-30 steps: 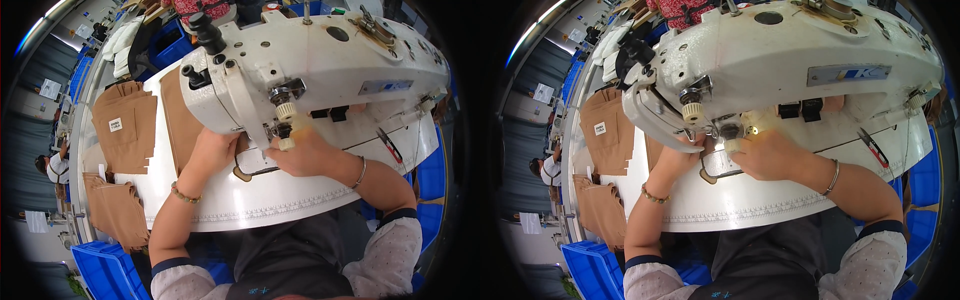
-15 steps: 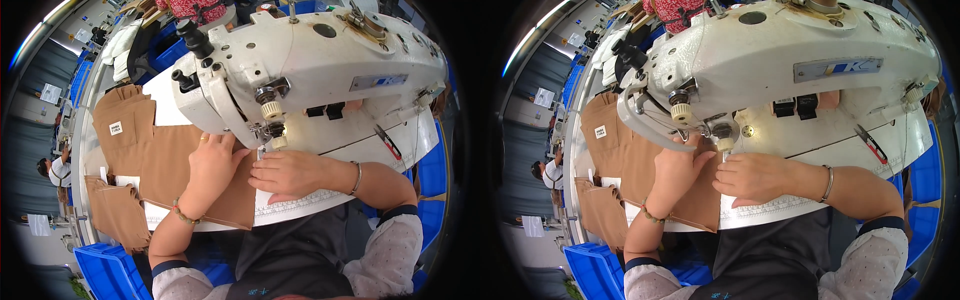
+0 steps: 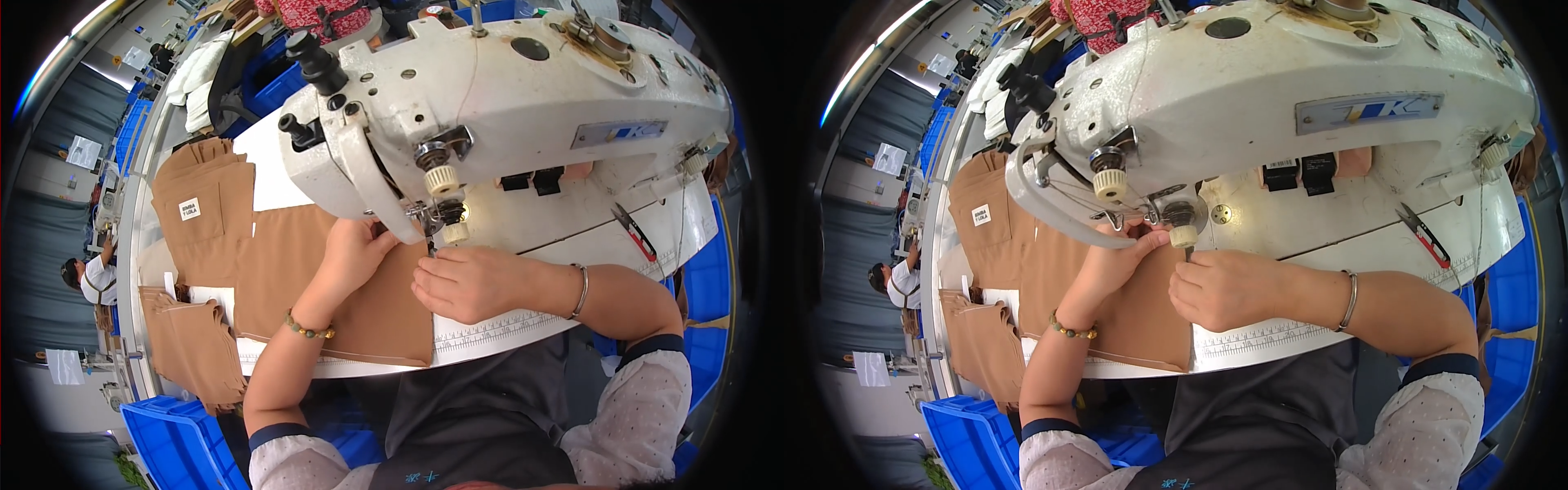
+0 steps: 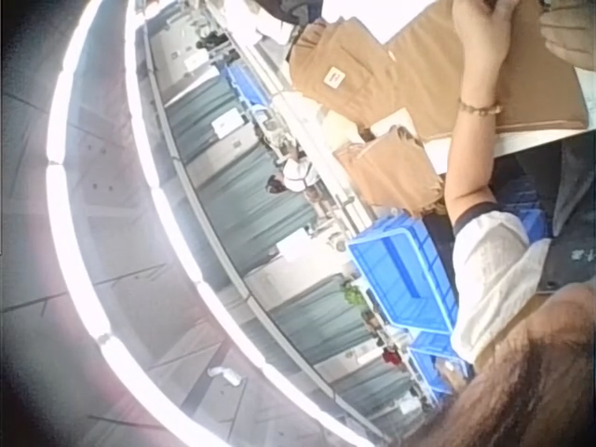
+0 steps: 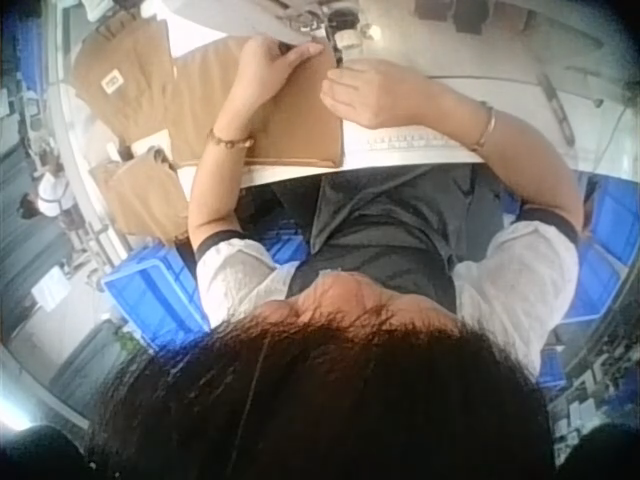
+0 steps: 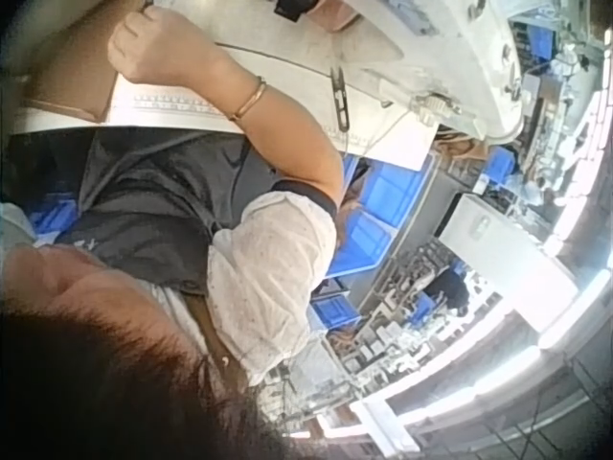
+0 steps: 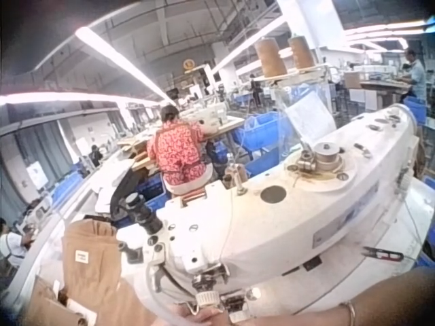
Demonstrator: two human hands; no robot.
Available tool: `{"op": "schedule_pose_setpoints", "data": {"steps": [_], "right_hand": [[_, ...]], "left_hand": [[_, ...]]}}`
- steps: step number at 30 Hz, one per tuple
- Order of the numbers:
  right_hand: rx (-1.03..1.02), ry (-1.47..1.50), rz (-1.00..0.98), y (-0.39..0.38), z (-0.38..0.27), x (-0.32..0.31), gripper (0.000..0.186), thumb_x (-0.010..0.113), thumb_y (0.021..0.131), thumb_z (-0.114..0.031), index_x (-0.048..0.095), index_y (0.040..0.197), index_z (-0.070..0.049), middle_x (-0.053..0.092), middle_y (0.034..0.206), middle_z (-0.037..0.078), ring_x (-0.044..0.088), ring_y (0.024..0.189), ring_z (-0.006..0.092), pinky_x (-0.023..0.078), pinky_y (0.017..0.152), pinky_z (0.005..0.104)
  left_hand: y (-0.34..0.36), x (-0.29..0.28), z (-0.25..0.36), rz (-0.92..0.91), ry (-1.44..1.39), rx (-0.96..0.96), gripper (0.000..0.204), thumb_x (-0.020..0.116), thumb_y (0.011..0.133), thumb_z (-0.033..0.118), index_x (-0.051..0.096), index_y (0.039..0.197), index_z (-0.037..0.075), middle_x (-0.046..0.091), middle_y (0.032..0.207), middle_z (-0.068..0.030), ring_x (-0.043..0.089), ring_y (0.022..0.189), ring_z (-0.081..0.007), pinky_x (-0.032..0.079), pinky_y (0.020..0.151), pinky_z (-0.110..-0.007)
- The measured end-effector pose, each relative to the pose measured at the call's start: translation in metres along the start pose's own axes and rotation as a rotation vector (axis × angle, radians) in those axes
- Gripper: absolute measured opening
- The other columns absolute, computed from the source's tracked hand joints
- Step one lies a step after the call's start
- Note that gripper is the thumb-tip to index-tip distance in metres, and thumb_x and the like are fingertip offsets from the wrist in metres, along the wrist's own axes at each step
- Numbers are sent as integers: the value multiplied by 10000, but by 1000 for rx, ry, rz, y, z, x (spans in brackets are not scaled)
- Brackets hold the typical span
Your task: Sewing and assembling pieces for leather or fabric bags using an industrial sewing machine.
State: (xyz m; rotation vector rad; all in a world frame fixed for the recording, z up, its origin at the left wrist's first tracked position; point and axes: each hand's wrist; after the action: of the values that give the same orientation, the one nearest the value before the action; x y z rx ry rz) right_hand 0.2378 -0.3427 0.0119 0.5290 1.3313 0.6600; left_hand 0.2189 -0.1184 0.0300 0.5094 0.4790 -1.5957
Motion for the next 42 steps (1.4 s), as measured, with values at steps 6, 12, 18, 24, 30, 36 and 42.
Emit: {"op": "schedule_pose_setpoints", "data": {"steps": [6, 12, 18, 24, 30, 36, 42], "right_hand": [[22, 11, -59, -7, -2, 1, 174, 651, 688, -146, 652, 779, 2, 592, 738, 58, 597, 699, 174, 500, 601, 278], [23, 24, -16, -7, -1, 3, 191, 653, 683, -141, 664, 802, 8, 593, 745, 58, 605, 691, 178, 518, 593, 280], [21, 32, 6, -8, -1, 4, 200, 654, 687, -137, 664, 821, 11, 628, 788, 74, 630, 728, 187, 540, 614, 281], [34, 12, -20, -10, 4, 1, 161, 651, 704, -125, 656, 813, -8, 618, 792, 56, 625, 748, 178, 541, 627, 282], [82, 49, -40, -9, 7, -2, 137, 649, 719, -115, 647, 819, -21, 608, 792, 48, 621, 761, 175, 548, 646, 281], [84, 50, -33, -9, 8, -3, 145, 650, 722, -120, 646, 831, -25, 600, 789, 43, 622, 762, 175, 552, 651, 288], [125, 78, -6, -9, 7, -3, 95, 638, 725, -130, 603, 777, -60, 540, 731, 17, 576, 695, 162, 497, 568, 292]], "left_hand": [[3, 2, 14, 26, 322, 86, 235, 769, 908, 213, 718, 878, -15, 619, 638, -66, 513, 566, -119, 429, 533, -309], [3, 2, 25, 66, 349, 136, 293, 756, 911, 257, 694, 842, -21, 564, 588, -84, 477, 512, -153, 395, 484, -344], [7, 0, 22, 84, 377, 208, 285, 778, 885, 263, 688, 904, -7, 611, 645, -85, 511, 518, -174, 409, 491, -344], [13, 2, 23, 93, 403, 200, 249, 799, 843, 241, 721, 971, 42, 702, 761, -70, 604, 610, -190, 489, 586, -342], [18, 2, 27, 79, 343, 99, 243, 769, 839, 200, 738, 1053, 91, 737, 940, -98, 669, 838, -271, 531, 731, -392], [18, 3, 21, 47, 334, 11, 313, 749, 857, 230, 718, 1138, 95, 744, 1061, -148, 699, 1008, -363, 558, 824, -438], [11, 5, 36, 57, 325, -134, 311, 760, 864, 223, 706, 1123, 58, 730, 993, -156, 696, 876, -327, 553, 769, -425]]}}
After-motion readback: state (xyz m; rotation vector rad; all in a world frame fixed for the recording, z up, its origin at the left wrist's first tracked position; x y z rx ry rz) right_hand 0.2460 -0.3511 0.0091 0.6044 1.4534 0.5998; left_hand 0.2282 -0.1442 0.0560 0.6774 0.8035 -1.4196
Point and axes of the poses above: each hand's wrist, its own y-axis towards the middle knuckle, its own x-axis out of the palm, z = x × y
